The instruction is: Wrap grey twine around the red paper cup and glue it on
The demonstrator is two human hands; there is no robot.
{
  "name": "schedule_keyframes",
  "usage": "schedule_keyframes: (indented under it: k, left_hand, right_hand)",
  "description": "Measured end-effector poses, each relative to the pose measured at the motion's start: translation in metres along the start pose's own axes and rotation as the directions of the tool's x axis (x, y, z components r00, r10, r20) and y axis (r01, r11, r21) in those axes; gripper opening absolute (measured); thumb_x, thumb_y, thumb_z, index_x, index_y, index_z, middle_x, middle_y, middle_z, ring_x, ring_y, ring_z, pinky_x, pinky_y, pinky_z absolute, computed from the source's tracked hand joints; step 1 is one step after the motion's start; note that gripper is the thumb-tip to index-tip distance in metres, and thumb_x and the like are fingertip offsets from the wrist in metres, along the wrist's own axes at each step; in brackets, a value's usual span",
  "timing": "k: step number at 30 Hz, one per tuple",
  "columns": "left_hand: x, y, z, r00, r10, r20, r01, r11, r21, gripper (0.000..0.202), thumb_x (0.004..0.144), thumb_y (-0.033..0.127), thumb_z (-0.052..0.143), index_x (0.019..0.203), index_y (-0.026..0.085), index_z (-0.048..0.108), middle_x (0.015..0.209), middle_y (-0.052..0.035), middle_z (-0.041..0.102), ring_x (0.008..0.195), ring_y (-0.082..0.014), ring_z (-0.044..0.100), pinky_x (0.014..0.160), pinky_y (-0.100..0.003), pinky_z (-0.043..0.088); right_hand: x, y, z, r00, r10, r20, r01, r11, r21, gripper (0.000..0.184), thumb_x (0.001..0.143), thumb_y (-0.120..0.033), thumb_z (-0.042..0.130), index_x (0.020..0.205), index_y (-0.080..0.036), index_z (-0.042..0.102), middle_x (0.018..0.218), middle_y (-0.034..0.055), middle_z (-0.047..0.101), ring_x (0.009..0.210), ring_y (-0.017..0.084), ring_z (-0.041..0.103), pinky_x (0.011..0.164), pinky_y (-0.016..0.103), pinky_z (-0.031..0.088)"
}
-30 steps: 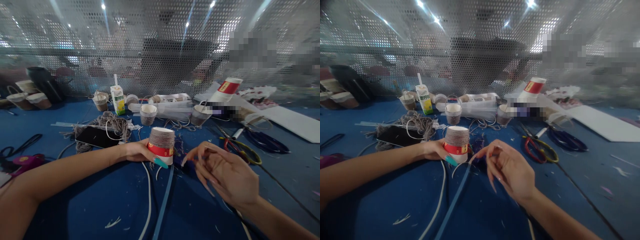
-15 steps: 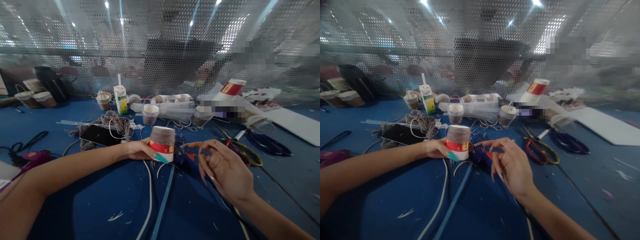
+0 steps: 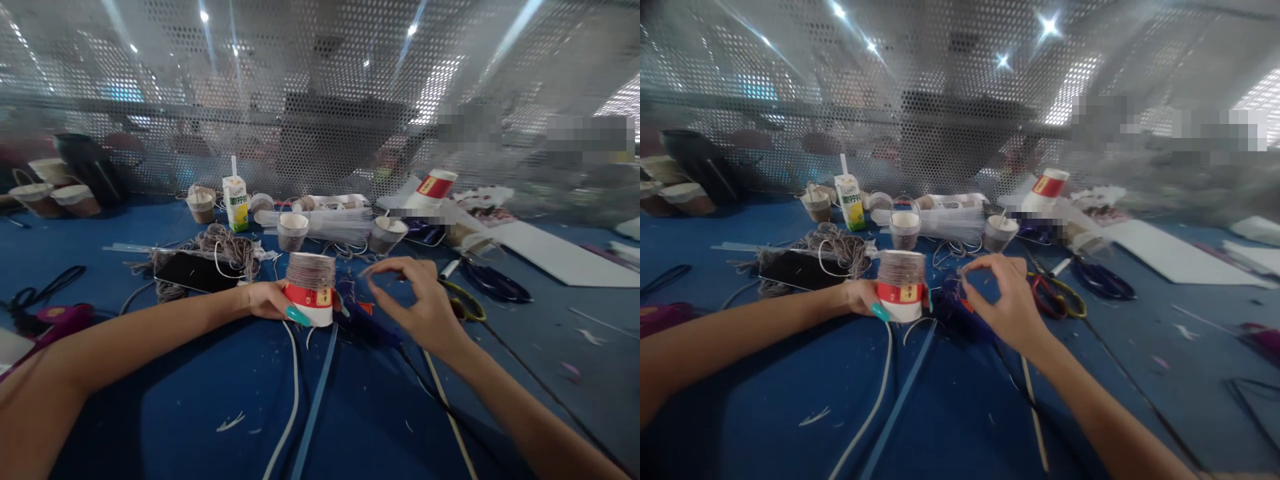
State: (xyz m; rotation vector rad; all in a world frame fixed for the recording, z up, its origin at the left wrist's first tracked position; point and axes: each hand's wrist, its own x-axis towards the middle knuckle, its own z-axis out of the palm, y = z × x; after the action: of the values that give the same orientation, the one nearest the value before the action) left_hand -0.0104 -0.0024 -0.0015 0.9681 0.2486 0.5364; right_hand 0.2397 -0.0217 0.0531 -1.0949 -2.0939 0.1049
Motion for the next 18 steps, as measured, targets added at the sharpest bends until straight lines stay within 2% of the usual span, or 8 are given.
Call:
schedule_keyframes:
  k: [1,3,5,8,10,12,14,18]
  left_hand:
    - [0.001,-0.001,0.001,1.000,0.020,-0.018,-0.020,1.000,0.023,0.056,0.043,0.019,0.081,0.098,0.017,0.067,0.097,-0.0074,0.069,0.089,-0.0202,0.063,0.085,-0.033,0.046]
    - [0.003,-0.002,0.003,0.988,0.099,-0.116,-0.091,0.993,0.073,0.051,0.044,0.019,0.082,0.092,0.016,0.068,0.090,-0.0063,0.070,0.085,-0.0190,0.064,0.086,-0.034,0.046]
    - [0.006,-0.003,0.004,0.934,0.224,-0.278,-0.183,0.969,0.166,0.049,0.043,0.016,0.084,0.089,0.015,0.068,0.086,-0.0054,0.070,0.083,-0.0192,0.064,0.088,-0.036,0.046]
    - [0.012,-0.002,0.006,0.755,0.429,-0.497,-0.265,0.892,0.367,0.049,0.045,0.015,0.085,0.090,0.015,0.067,0.089,-0.0052,0.071,0.087,-0.0207,0.064,0.092,-0.039,0.045]
    - [0.015,-0.002,0.007,0.637,0.507,-0.580,-0.264,0.851,0.455,0.051,0.046,0.017,0.086,0.092,0.015,0.065,0.091,-0.0056,0.070,0.090,-0.0211,0.064,0.096,-0.040,0.044]
    - [0.017,-0.002,0.007,0.566,0.534,-0.628,-0.251,0.837,0.486,0.053,0.045,0.018,0.086,0.093,0.014,0.063,0.092,-0.0058,0.070,0.091,-0.0215,0.064,0.098,-0.041,0.043]
    - [0.018,-0.002,0.005,0.541,0.538,-0.647,-0.244,0.836,0.492,0.055,0.044,0.017,0.085,0.094,0.015,0.061,0.092,-0.0057,0.069,0.092,-0.0216,0.064,0.098,-0.042,0.043]
    - [0.020,-0.004,-0.001,0.562,0.523,-0.641,-0.219,0.841,0.494,0.060,0.043,0.016,0.086,0.096,0.015,0.058,0.095,-0.0066,0.067,0.095,-0.0232,0.063,0.098,-0.043,0.043]
  right_hand:
    - [0.006,0.002,-0.001,0.994,-0.051,0.095,0.060,0.994,-0.094,0.011,0.083,-0.029,0.057,0.092,-0.022,0.057,0.097,0.0080,0.065,0.093,0.026,0.055,0.087,0.045,0.041]
    - [0.020,0.006,0.000,0.961,-0.056,0.272,0.139,0.945,-0.297,0.014,0.086,-0.030,0.051,0.096,-0.021,0.057,0.101,0.0100,0.064,0.095,0.027,0.054,0.090,0.048,0.038]
    - [0.037,0.010,0.005,0.930,-0.047,0.364,0.182,0.920,-0.346,0.015,0.084,-0.029,0.056,0.092,-0.018,0.059,0.099,0.0123,0.062,0.097,0.030,0.050,0.090,0.047,0.038]
    - [0.063,0.015,0.019,0.873,-0.039,0.487,0.248,0.894,-0.373,0.016,0.081,-0.029,0.060,0.090,-0.016,0.061,0.096,0.0129,0.061,0.097,0.030,0.048,0.088,0.043,0.039]
    - [0.076,0.018,0.029,0.835,-0.012,0.550,0.271,0.879,-0.392,0.019,0.077,-0.029,0.064,0.092,-0.017,0.062,0.095,0.0124,0.061,0.096,0.030,0.048,0.084,0.042,0.040]
    - [0.084,0.019,0.039,0.804,0.029,0.595,0.277,0.866,-0.417,0.026,0.072,-0.030,0.071,0.092,-0.016,0.063,0.095,0.0130,0.062,0.098,0.031,0.049,0.082,0.042,0.042]
    - [0.088,0.020,0.047,0.774,0.070,0.629,0.280,0.853,-0.440,0.029,0.074,-0.033,0.072,0.095,-0.015,0.064,0.099,0.0115,0.063,0.100,0.029,0.053,0.083,0.042,0.045]
    - [0.089,0.022,0.054,0.732,0.119,0.671,0.287,0.840,-0.461,0.029,0.091,-0.036,0.057,0.113,-0.017,0.059,0.117,0.0076,0.060,0.102,0.020,0.060,0.088,0.043,0.050]
